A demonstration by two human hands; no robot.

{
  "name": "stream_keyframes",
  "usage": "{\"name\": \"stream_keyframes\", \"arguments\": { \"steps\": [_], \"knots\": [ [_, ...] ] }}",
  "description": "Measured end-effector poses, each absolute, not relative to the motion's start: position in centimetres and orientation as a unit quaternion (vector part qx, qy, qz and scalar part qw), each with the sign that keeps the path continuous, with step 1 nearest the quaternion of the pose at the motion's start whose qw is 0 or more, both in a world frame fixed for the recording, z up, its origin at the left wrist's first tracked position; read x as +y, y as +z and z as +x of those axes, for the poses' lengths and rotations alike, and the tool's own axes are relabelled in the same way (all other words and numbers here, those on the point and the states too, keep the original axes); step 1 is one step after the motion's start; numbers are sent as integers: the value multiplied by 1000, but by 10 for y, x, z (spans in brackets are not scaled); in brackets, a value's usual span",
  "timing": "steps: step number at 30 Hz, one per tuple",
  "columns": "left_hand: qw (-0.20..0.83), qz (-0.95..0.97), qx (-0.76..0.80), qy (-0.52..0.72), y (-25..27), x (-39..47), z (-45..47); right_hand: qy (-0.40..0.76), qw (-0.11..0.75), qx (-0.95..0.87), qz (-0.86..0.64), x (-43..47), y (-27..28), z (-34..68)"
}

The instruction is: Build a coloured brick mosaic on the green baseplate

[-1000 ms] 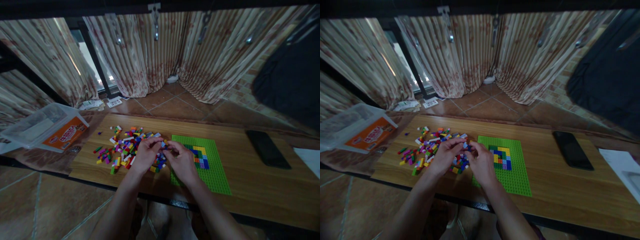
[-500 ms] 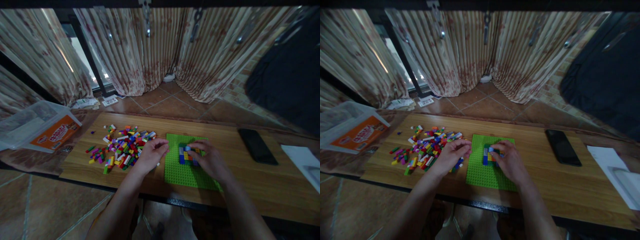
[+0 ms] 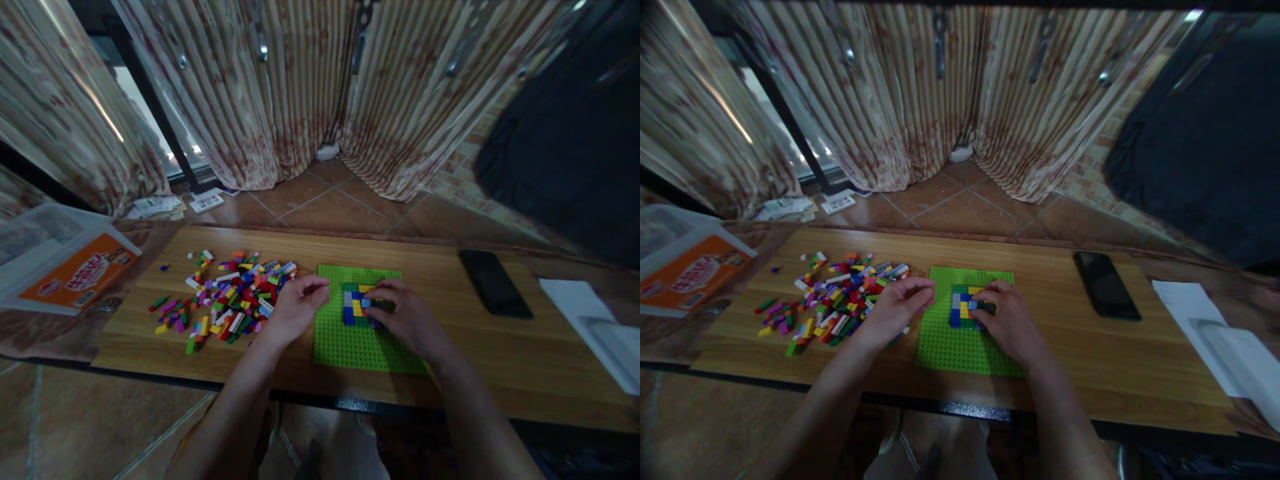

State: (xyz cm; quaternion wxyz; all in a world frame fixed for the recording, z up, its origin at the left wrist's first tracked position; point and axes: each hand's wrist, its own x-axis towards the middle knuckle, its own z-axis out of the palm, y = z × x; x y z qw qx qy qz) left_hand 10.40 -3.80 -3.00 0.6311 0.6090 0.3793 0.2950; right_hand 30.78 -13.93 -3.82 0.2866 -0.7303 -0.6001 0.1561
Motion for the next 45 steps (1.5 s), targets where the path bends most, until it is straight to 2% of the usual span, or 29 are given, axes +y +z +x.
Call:
{"name": "stream_keyframes", "arguments": {
  "steps": [12, 45],
  "knots": [
    [626, 619, 378, 287, -32, -37, 108, 149, 320, -600, -718, -142, -38, 306],
    [601, 658, 370, 263, -30, -40, 113, 152, 324, -601, -715, -141, -35, 305]
  ]
}}
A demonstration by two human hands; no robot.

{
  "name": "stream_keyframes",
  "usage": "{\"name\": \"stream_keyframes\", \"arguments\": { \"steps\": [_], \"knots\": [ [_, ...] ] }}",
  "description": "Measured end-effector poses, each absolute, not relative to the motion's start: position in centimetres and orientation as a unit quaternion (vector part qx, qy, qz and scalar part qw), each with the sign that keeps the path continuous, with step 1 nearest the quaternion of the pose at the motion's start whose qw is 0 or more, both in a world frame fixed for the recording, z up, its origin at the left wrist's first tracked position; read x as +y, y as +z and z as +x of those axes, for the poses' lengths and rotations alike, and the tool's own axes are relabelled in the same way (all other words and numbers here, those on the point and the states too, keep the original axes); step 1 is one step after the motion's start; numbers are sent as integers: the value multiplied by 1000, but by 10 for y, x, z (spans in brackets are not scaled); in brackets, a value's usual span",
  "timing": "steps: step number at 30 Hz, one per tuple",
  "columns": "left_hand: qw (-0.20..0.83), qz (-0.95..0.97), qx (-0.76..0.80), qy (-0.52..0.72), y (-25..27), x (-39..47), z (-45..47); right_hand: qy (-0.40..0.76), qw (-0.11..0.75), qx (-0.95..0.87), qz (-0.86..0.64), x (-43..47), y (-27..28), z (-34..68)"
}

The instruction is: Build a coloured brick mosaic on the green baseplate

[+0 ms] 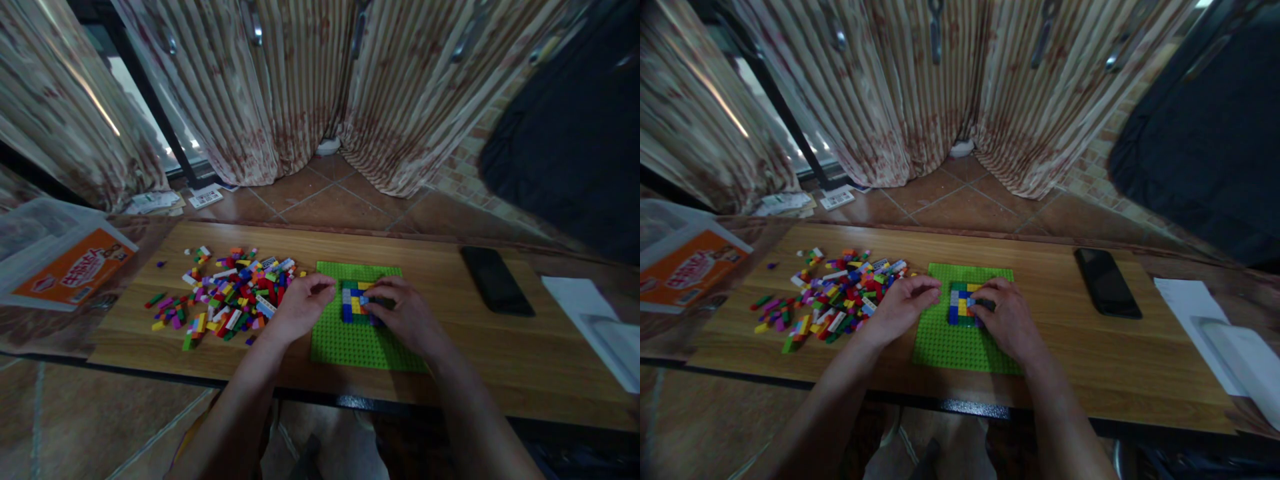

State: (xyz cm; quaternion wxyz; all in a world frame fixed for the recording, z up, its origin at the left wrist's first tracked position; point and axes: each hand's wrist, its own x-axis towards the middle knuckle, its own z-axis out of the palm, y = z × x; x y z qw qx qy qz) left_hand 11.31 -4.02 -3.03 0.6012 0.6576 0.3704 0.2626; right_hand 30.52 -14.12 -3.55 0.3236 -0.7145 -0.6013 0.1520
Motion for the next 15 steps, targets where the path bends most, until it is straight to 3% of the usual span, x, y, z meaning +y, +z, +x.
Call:
{"name": "stream_keyframes", "arguments": {
  "steps": [15],
  "knots": [
    [587, 668, 377, 259, -30, -39, 113, 154, 325, -592, -721, -140, -37, 304]
  ]
}}
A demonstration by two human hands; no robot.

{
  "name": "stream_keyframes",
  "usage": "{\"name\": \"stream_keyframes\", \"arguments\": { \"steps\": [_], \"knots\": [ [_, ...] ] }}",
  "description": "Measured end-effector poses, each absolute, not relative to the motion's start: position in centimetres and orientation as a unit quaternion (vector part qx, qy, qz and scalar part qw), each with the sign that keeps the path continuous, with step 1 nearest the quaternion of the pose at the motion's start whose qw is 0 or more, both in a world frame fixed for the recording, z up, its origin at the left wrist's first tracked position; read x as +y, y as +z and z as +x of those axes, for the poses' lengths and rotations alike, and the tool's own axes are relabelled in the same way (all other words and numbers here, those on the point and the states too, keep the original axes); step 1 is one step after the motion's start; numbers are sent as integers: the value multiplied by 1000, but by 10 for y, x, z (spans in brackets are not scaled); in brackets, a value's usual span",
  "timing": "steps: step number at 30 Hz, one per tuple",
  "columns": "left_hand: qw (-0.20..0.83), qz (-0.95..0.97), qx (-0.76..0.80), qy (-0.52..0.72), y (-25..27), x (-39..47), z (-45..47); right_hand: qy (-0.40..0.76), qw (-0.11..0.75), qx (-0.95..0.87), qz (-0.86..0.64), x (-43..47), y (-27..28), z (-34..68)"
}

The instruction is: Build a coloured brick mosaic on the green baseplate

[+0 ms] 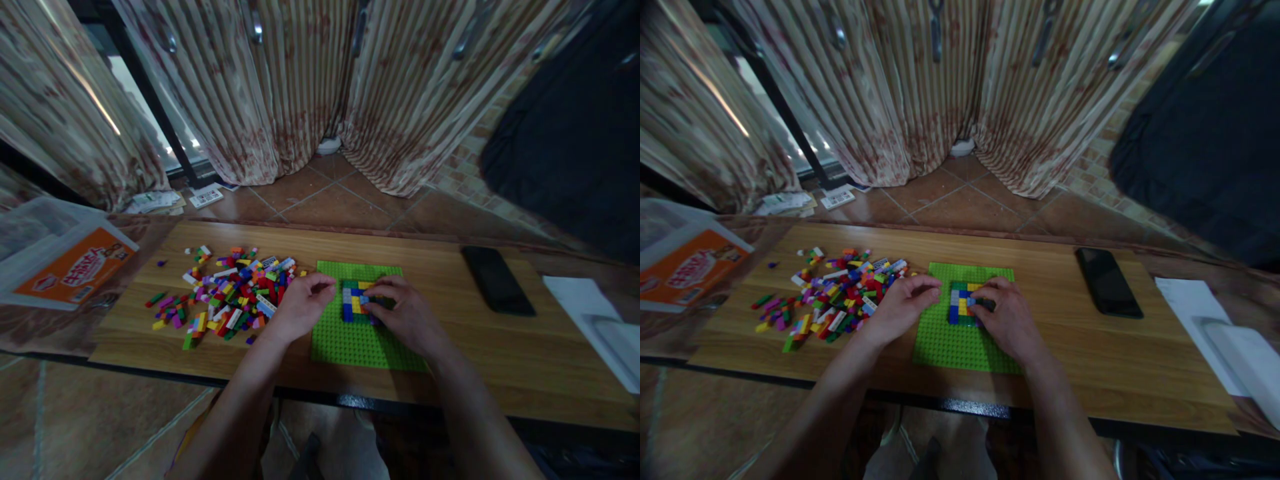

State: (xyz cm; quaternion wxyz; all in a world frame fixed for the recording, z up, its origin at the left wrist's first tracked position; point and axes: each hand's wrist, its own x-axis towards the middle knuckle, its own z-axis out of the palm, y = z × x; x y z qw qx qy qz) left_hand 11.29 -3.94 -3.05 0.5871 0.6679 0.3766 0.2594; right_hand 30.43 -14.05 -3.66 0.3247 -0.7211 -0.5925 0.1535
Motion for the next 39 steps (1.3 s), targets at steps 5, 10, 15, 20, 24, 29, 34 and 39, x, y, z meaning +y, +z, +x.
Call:
{"name": "stream_keyframes", "arguments": {
  "steps": [5, 10, 15, 20, 24, 29, 34, 39],
  "knots": [
    [580, 676, 373, 260, -31, -39, 112, 150, 323, -597, -719, -140, -36, 304],
    [577, 676, 376, 261, -30, -40, 112, 150, 319, -597, -721, -141, -36, 304],
    [573, 679, 382, 253, -27, -40, 113, 155, 313, -598, -721, -141, -37, 304],
    [565, 687, 380, 254, -28, -40, 114, 153, 307, -599, -723, -140, -37, 304],
    [567, 686, 380, 253, -29, -39, 115, 151, 307, -597, -725, -140, -36, 304],
    [564, 688, 379, 254, -27, -39, 115, 151, 310, -597, -724, -140, -36, 303],
    [563, 691, 380, 248, -25, -41, 115, 150, 312, -600, -721, -140, -36, 303],
    [560, 692, 383, 247, -27, -41, 115, 148, 309, -601, -723, -140, -37, 304]
  ]
}}
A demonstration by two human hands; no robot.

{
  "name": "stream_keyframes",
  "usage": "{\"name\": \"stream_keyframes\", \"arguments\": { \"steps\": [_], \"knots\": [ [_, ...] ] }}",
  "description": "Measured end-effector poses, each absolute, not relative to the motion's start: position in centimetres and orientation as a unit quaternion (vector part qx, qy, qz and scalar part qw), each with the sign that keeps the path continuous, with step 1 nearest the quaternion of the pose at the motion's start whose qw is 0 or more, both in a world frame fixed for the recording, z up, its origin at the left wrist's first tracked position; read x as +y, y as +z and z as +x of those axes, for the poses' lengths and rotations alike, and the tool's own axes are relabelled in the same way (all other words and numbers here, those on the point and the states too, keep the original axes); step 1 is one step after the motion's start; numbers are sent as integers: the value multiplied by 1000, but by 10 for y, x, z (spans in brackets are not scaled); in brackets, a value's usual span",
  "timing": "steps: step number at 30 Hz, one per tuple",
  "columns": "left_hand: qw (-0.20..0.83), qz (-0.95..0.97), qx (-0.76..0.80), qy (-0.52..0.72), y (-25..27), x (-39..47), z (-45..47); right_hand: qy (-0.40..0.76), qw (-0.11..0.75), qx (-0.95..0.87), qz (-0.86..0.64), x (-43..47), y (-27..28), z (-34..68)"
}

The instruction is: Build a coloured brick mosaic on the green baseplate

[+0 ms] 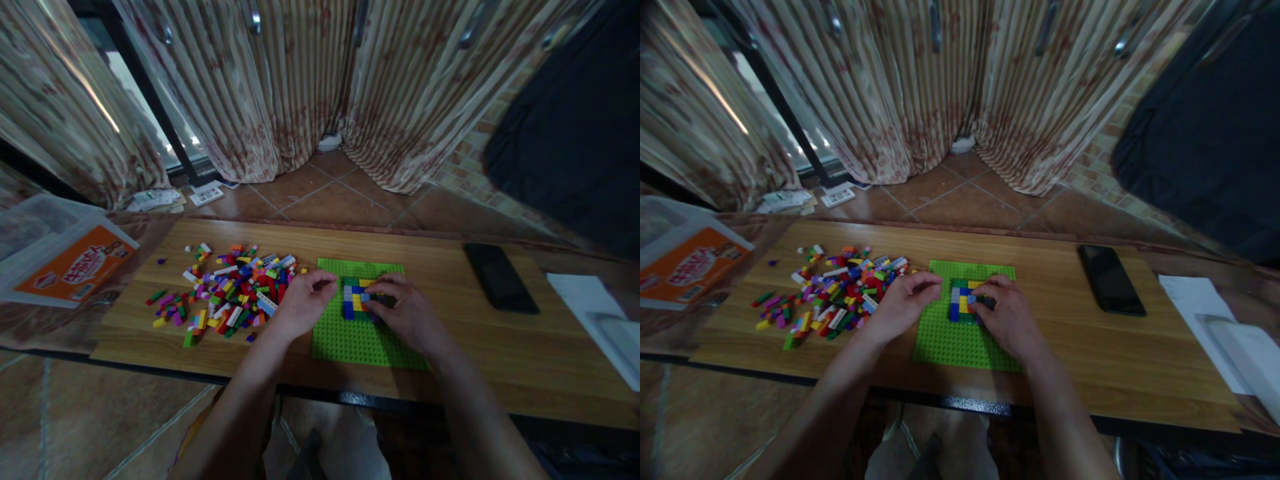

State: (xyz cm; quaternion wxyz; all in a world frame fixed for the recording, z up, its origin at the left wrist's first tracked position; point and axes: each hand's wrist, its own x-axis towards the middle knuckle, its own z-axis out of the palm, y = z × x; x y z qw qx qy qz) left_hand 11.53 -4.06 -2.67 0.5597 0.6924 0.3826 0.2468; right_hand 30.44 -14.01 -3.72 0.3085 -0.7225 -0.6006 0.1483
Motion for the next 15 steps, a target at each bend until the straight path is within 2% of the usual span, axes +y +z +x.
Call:
{"name": "stream_keyframes", "arguments": {
  "steps": [15],
  "knots": [
    [554, 697, 379, 252, -27, -40, 116, 150, 311, -599, -723, -141, -37, 303]
  ]
}}
